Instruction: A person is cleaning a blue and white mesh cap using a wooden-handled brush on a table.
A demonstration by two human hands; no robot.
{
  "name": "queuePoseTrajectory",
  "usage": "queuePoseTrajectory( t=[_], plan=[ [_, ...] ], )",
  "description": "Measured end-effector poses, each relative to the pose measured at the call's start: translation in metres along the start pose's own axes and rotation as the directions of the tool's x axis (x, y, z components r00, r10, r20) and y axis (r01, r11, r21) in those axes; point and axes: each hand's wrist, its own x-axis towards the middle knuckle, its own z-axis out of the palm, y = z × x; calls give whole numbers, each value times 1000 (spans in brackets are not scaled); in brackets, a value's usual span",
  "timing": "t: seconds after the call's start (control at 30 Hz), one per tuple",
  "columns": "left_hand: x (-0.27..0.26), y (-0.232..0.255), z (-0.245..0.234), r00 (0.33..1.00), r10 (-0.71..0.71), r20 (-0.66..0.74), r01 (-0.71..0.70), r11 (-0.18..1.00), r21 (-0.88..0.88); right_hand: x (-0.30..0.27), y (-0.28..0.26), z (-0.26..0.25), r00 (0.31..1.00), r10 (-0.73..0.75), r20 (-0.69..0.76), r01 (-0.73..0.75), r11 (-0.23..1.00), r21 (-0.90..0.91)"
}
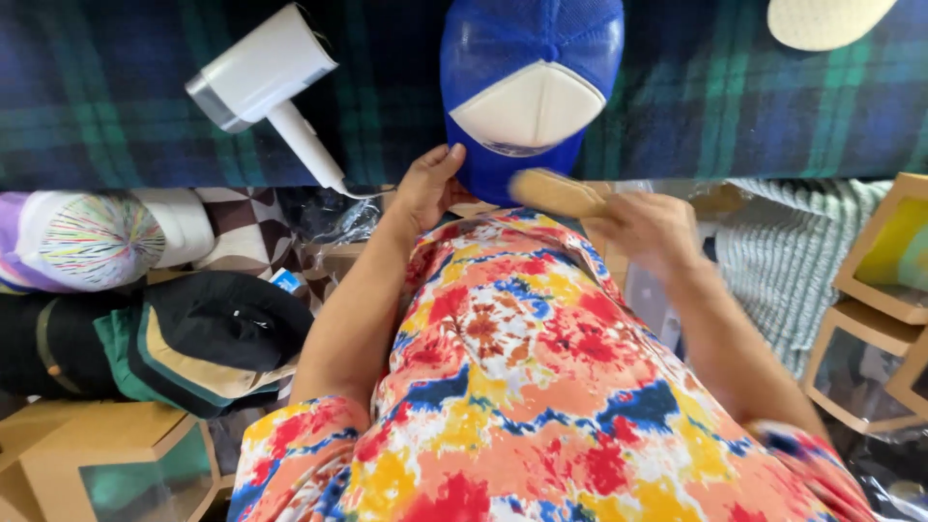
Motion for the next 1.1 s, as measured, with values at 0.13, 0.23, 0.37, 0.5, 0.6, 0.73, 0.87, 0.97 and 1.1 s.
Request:
queuePoseTrajectory(
  t=[0.13,0.23,0.37,0.5,0.6,0.73,0.87,0.97,1.1],
  plan=[
    [-23,9,23,999,42,-10,-42,999,-7,58,-49,12,987,-136,86,121,979,166],
    [-27,10,25,1000,24,0,-24,999,-27,37,13,-8,984,-70,163,23,962,274],
    [-35,8,32,997,51,-64,-54,997,-49,1,79,-40,992,48,121,-38,996,-81],
    [-28,-3,37,983,143,-111,-146,989,-19,57,-21,-40,984,-173,36,164,971,172],
    [-38,-5,53,962,230,-149,-236,972,-22,91,-27,8,939,-340,-59,344,931,118],
    [-1,-37,17,947,288,-145,-295,955,-30,83,57,-29,916,-402,-18,392,901,-188],
    [4,-43,17,929,301,-213,-306,952,10,39,98,-42,982,-190,-16,181,958,-224],
    [3,-42,21,925,316,-211,-313,948,48,61,40,-30,956,-289,-46,281,951,-128],
    [18,-53,6,912,360,-199,-347,933,96,88,52,-10,926,-361,-114,351,931,-98]
  ],
)
